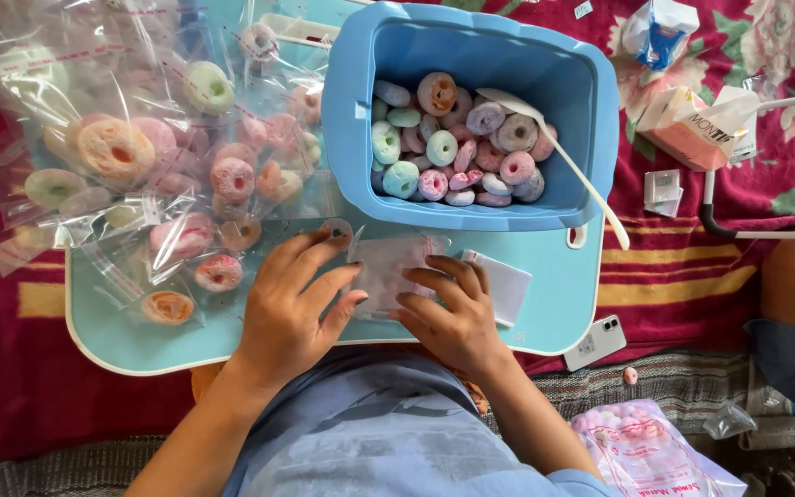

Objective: Manually packing small donut-shaped items into individual clear plastic bags from a storage bin.

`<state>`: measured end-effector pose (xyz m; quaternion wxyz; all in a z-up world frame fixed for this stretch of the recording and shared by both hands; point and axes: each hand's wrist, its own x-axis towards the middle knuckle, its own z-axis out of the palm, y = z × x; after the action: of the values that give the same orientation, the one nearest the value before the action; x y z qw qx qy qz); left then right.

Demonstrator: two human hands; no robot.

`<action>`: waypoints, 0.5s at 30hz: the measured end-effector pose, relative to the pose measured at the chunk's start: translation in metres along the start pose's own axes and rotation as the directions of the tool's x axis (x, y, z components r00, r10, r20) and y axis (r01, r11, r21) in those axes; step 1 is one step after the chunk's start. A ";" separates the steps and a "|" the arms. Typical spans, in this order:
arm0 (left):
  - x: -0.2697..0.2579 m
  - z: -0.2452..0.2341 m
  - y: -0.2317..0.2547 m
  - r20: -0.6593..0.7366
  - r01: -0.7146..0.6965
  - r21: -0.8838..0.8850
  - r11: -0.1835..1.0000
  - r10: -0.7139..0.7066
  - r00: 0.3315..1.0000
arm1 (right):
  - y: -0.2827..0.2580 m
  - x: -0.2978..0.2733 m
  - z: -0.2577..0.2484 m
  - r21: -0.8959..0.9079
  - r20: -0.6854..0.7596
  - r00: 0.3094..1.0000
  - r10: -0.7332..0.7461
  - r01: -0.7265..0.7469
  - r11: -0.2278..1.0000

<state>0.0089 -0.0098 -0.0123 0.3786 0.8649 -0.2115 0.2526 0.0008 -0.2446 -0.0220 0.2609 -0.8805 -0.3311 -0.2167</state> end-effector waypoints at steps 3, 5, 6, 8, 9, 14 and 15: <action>-0.003 0.008 -0.002 0.049 -0.029 0.033 0.999 0.027 0.998 | -0.002 0.009 -0.009 0.059 -0.090 0.994 0.067 -0.061 0.996; -0.007 0.017 -0.001 0.073 -0.063 0.055 0.996 0.059 0.996 | 0.002 0.015 -0.013 0.055 -0.141 0.988 0.066 -0.059 0.997; -0.010 0.021 0.000 0.097 -0.095 0.078 0.992 0.088 0.991 | 0.004 0.017 -0.014 0.051 -0.189 0.980 0.064 -0.055 0.997; -0.008 0.022 0.007 0.137 -0.129 0.101 0.987 0.115 0.984 | 0.009 0.027 -0.019 0.046 -0.253 0.967 0.042 -0.031 0.998; -0.006 0.023 0.011 0.173 -0.162 0.123 0.979 0.140 0.975 | 0.011 0.032 -0.021 0.038 -0.313 0.950 0.016 -0.004 0.999; -0.010 0.033 0.012 0.166 -0.201 0.160 0.966 0.174 0.971 | 0.023 0.018 -0.026 0.020 -0.364 0.931 0.002 0.006 1.000; -0.010 0.033 0.012 0.161 -0.199 0.155 0.968 0.174 0.971 | 0.025 0.015 -0.026 0.021 -0.367 0.930 0.007 0.001 1.000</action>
<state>0.0031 -0.0404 -0.0311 0.2615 0.8865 -0.2969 0.2401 0.0225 -0.2692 -0.0016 0.3278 -0.8222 -0.2775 -0.3735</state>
